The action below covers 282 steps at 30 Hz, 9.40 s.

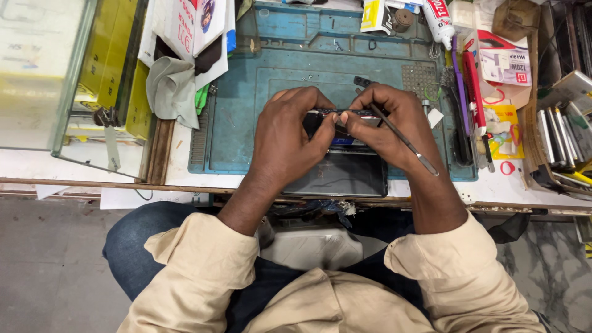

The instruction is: The person uses a screwdriver to remove screws from the internal frame of a disassembled smartphone. They carefully unscrew fasteners around the motherboard and camera module area while holding the device steady.

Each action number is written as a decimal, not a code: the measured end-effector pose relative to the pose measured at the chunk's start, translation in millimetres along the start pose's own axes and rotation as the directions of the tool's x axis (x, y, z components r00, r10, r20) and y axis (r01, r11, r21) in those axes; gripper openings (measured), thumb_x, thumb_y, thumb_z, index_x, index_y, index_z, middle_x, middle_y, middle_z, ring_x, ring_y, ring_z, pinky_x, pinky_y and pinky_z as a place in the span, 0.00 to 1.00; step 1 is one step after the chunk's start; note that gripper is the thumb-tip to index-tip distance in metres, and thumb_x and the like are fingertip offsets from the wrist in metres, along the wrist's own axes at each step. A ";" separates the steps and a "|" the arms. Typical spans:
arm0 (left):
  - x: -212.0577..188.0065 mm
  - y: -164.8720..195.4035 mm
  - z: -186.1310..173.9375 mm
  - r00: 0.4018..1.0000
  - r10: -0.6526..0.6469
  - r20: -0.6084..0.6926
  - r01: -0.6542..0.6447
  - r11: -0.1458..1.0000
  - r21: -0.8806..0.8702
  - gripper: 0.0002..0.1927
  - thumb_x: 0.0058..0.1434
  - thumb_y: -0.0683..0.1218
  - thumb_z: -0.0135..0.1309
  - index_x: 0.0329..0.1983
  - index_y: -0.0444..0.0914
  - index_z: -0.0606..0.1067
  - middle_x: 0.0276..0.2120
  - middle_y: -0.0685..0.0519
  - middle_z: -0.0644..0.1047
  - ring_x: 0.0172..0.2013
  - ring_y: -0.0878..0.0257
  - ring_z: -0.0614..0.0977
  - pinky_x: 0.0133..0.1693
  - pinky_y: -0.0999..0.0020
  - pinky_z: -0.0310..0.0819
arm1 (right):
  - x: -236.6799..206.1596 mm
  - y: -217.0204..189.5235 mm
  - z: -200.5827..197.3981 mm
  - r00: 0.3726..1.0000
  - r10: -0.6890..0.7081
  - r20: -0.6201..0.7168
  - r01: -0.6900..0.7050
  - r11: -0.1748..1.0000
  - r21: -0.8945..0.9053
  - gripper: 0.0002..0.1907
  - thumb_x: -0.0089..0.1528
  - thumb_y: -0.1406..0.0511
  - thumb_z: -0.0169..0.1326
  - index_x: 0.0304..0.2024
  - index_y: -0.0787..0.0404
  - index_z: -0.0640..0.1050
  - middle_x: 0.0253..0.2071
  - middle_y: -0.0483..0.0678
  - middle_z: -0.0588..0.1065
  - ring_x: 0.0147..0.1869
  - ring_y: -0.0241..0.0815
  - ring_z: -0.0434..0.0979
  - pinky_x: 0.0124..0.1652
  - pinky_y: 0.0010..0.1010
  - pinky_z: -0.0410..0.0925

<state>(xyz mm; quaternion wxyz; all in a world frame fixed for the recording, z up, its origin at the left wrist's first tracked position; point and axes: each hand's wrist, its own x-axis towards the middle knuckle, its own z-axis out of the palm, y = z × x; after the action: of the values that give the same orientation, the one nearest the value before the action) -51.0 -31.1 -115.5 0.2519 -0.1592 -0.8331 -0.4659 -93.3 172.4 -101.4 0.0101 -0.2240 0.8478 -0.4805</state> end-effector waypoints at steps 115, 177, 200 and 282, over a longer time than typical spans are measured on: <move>9.2 -6.6 31.8 0.995 -0.016 -0.095 0.031 0.987 0.159 0.17 0.53 0.51 0.70 0.25 0.41 0.73 0.24 0.57 0.77 0.32 0.57 0.79 0.42 0.55 0.64 | -61.1 53.8 -26.9 0.851 -0.302 -0.430 0.320 0.947 -0.031 0.10 0.74 0.70 0.56 0.56 0.69 0.78 0.52 0.52 0.74 0.54 0.42 0.81 0.55 0.29 0.76; 45.1 -15.5 20.4 0.984 -0.148 0.101 0.129 0.977 0.169 0.14 0.55 0.51 0.71 0.27 0.38 0.79 0.24 0.52 0.81 0.26 0.61 0.83 0.32 0.62 0.73 | -47.0 16.9 -36.9 0.913 -0.380 -0.147 0.352 0.918 -0.183 0.14 0.68 0.62 0.51 0.53 0.62 0.80 0.46 0.50 0.78 0.51 0.44 0.78 0.53 0.38 0.69; 63.9 -10.7 18.2 0.972 -0.031 0.234 0.009 0.995 0.095 0.07 0.58 0.47 0.64 0.39 0.42 0.85 0.34 0.50 0.84 0.25 0.59 0.84 0.33 0.63 0.78 | -16.0 38.9 -39.9 0.811 -0.508 -0.291 0.456 0.860 -0.230 0.09 0.67 0.77 0.61 0.48 0.64 0.81 0.49 0.54 0.79 0.55 0.45 0.83 0.58 0.31 0.76; 43.4 -26.2 33.3 0.997 0.042 0.064 -0.052 0.986 0.156 0.07 0.53 0.48 0.67 0.30 0.41 0.82 0.25 0.54 0.81 0.24 0.62 0.82 0.28 0.62 0.72 | -17.8 45.4 -31.2 0.834 -0.509 -0.213 0.446 0.849 -0.283 0.09 0.60 0.79 0.62 0.38 0.66 0.76 0.45 0.53 0.79 0.58 0.49 0.84 0.56 0.34 0.78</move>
<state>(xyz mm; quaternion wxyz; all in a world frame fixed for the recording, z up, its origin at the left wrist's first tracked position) -108.7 -14.7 -123.7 0.2491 -0.1726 -0.8706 -0.3876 -101.4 224.5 -125.3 -0.2561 -0.3589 0.8051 -0.3967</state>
